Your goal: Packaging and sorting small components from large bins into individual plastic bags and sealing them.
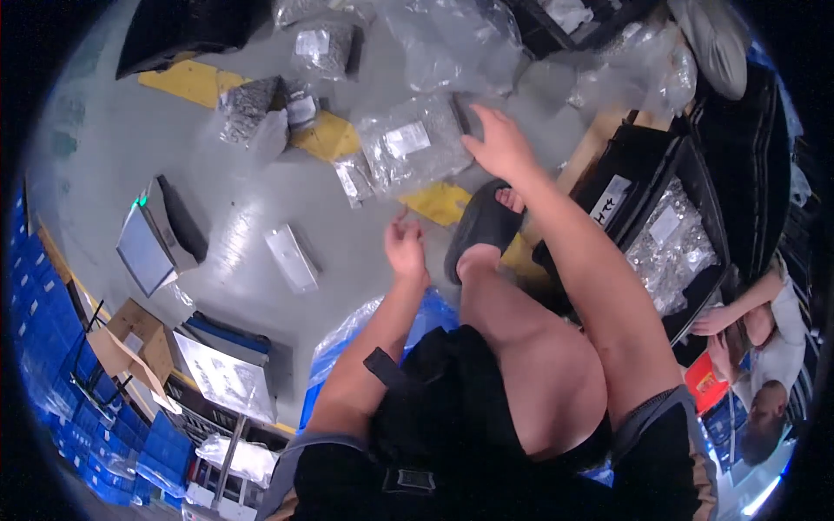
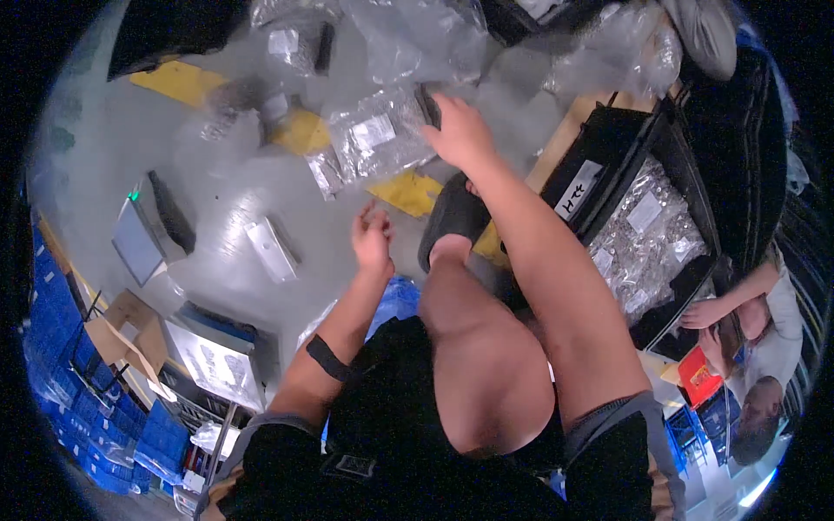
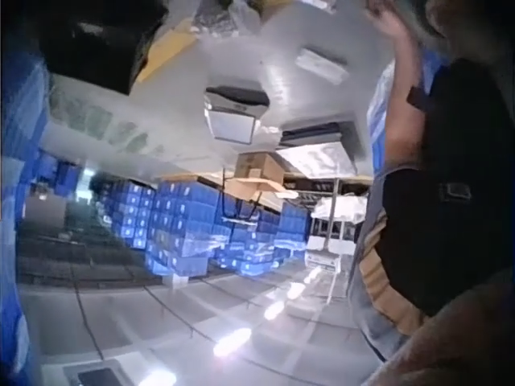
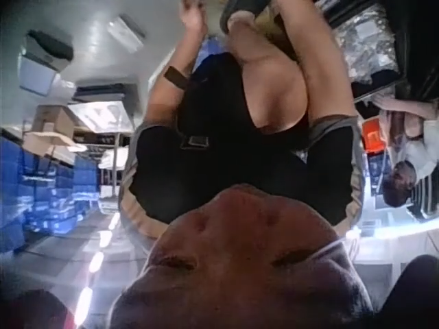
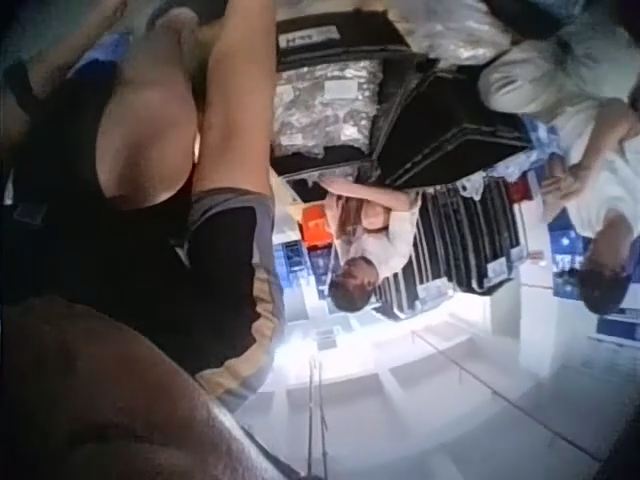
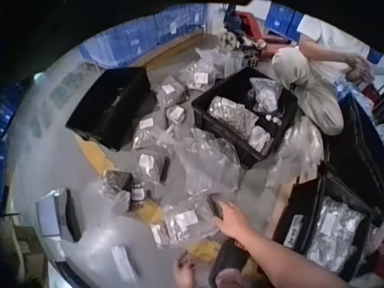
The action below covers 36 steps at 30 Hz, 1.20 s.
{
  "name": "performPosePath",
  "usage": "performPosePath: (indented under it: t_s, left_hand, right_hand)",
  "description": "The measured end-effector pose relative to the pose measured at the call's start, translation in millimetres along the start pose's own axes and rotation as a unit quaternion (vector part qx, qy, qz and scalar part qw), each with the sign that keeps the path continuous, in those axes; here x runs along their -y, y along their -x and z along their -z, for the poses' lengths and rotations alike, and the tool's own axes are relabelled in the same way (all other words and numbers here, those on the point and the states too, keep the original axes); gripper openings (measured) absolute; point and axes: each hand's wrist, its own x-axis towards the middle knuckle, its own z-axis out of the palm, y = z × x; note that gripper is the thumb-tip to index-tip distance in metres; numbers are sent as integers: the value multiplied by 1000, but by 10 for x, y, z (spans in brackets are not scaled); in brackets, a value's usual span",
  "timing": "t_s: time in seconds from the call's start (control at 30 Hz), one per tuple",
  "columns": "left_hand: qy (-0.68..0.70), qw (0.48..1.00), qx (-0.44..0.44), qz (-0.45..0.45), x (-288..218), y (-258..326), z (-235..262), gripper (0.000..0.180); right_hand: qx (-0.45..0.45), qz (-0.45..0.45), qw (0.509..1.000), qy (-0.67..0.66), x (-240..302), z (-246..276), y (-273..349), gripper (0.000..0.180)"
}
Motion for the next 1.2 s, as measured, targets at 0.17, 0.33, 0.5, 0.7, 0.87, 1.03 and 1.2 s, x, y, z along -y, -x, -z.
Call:
performPosePath:
  t_s: [0.17,0.33,0.5,0.7,0.87,1.03,1.2]
  left_hand:
    - [-314,841,-121,-424,-497,-307,-122,51]
    - [-418,731,-136,-521,-712,-971,-269,72]
    - [-189,875,-205,-396,-641,-1165,-282,64]
    - [-254,918,-138,-270,-627,-1133,-116,43]
    - [-150,959,-45,-234,-533,-754,-294,39]
    - [-155,944,-115,-268,-328,-852,-247,30]
    - [-155,948,-101,-260,-360,-887,-200,25]
  right_hand:
    - [-30,-61,997,-40,-64,-344,329,56]
    - [-53,-94,990,-96,-51,-643,250,54]
    - [-26,-168,964,-204,-171,-702,189,43]
    - [50,-233,956,-170,-227,-681,101,39]
    - [108,-251,950,-149,-397,-432,133,34]
    - [122,-249,949,-152,-444,-476,147,34]
    - [47,-230,951,-203,-543,-651,180,41]
